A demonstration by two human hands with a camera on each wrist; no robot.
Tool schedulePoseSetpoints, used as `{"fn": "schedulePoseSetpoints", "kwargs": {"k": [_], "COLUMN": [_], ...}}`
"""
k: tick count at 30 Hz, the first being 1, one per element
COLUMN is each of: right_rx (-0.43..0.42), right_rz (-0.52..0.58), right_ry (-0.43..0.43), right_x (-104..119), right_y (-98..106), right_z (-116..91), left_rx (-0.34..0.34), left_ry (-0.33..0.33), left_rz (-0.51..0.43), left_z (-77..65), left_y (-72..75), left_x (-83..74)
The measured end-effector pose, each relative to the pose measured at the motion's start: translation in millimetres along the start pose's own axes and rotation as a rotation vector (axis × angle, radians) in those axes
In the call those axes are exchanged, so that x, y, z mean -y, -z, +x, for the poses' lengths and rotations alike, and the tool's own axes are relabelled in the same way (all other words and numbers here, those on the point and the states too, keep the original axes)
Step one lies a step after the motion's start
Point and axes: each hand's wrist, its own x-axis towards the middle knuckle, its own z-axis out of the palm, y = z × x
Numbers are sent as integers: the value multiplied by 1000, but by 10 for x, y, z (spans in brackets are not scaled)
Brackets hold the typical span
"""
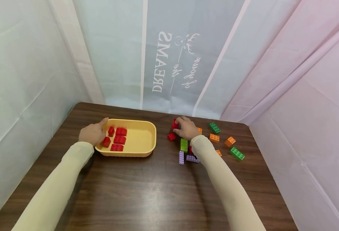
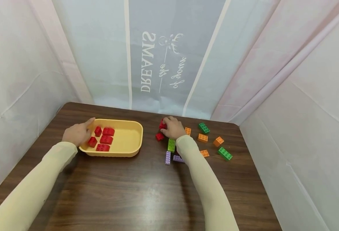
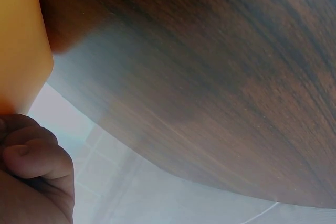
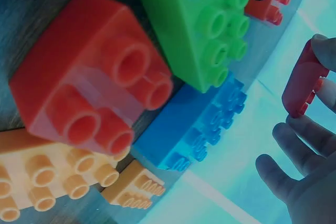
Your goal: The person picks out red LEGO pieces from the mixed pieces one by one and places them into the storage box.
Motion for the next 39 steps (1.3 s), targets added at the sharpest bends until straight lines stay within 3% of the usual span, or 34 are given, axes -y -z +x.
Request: {"fn": "schedulePoseSetpoints", "kwargs": {"k": [20, 39], "right_rx": [-53, -26], "right_rz": [-1, -13], "right_ry": [93, 184], "right_x": [364, 658], "right_y": [94, 121], "right_z": [-16, -14], "left_rx": [24, 25], "left_ry": [20, 16], "left_rz": [-12, -27], "left_z": [-3, 6], "left_y": [-3, 20], "left_x": [12, 16]}}
